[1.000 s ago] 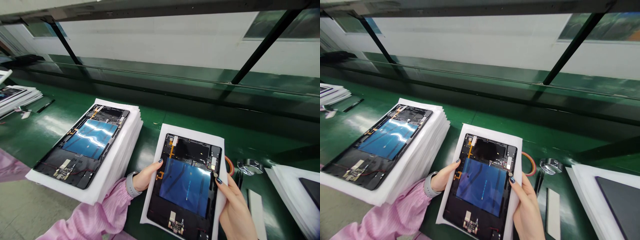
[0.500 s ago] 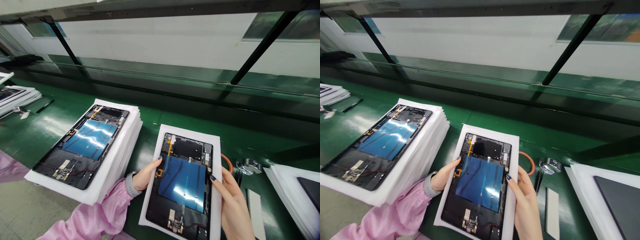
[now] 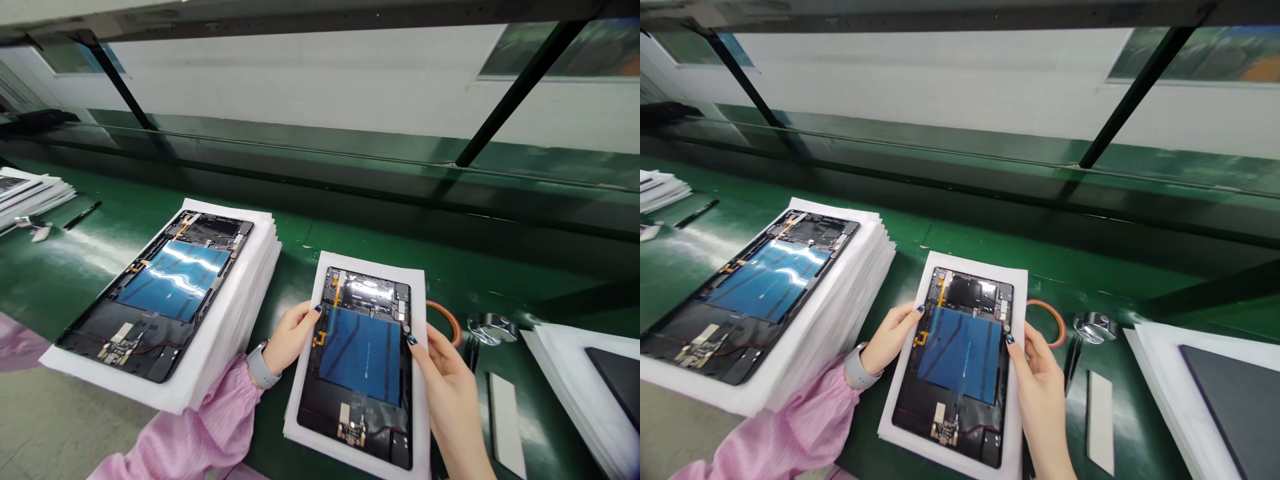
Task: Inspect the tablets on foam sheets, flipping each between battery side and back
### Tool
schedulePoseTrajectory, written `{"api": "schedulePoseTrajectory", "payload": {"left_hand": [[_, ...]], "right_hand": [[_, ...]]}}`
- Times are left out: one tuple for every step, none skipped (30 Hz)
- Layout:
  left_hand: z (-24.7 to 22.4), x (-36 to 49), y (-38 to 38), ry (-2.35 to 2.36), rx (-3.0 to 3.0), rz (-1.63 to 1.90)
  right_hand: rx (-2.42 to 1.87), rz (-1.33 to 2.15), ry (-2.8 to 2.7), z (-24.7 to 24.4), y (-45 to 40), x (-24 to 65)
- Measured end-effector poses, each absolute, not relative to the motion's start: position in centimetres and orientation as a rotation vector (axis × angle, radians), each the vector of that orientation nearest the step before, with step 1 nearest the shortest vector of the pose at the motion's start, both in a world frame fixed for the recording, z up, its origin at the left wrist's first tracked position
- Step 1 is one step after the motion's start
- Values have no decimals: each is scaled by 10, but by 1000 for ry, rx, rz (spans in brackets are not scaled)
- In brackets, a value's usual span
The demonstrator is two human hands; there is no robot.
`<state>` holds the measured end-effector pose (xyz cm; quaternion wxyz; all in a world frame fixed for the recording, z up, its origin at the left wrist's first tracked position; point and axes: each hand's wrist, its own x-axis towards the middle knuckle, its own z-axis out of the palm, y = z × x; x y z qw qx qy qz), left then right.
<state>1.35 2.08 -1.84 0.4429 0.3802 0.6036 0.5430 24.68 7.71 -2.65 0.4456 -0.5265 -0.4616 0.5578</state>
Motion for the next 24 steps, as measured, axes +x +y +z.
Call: {"api": "schedulePoseTrajectory", "payload": {"left_hand": [[-19,13,22,1482,947,1345],[-19,13,22,1463,938,1340],[-19,13,22,1440,919,1333],[-19,13,22,1417,893,1326],[-20,13,22,1396,861,1325],[-20,13,22,1379,831,1328],[-19,14,22,1366,809,1336],[-19,14,22,1356,793,1343],[-19,14,22,1346,782,1346],[-19,14,22,1340,774,1348],[-19,13,23,1340,770,1351],[-20,13,23,1343,767,1356],[-20,12,24,1349,764,1359],[-22,11,24,1354,762,1357],[-23,10,25,1357,762,1352],[-25,10,25,1357,764,1344],[-26,9,26,1356,769,1334],[-27,9,26,1352,775,1326],[-28,9,26,1349,781,1321],[-29,9,26,1347,785,1319],[-29,9,26,1345,788,1316],[-30,9,26,1346,789,1313],[-30,9,25,1347,791,1308],[-30,9,25,1349,794,1302]], "right_hand": [[-1313,1362,-1183,-28,79,247],[-1326,1338,-1224,-30,80,248],[-1338,1316,-1262,-31,82,248],[-1349,1297,-1292,-33,83,249],[-1359,1278,-1313,-35,84,249],[-1370,1266,-1325,-36,85,249],[-1379,1263,-1330,-37,86,249],[-1388,1265,-1334,-38,86,249],[-1395,1261,-1342,-39,87,249],[-1398,1253,-1353,-38,87,248],[-1396,1243,-1366,-38,87,248],[-1389,1231,-1381,-37,86,247],[-1379,1220,-1398,-36,86,246],[-1370,1211,-1415,-35,85,245],[-1364,1203,-1432,-34,85,244],[-1362,1194,-1446,-34,84,244],[-1362,1184,-1457,-33,83,244],[-1363,1175,-1465,-34,83,245],[-1365,1167,-1469,-34,83,245],[-1367,1162,-1470,-34,83,246],[-1370,1159,-1471,-35,83,246],[-1373,1159,-1472,-36,83,247],[-1377,1162,-1474,-36,83,247],[-1381,1163,-1476,-37,83,247]]}}
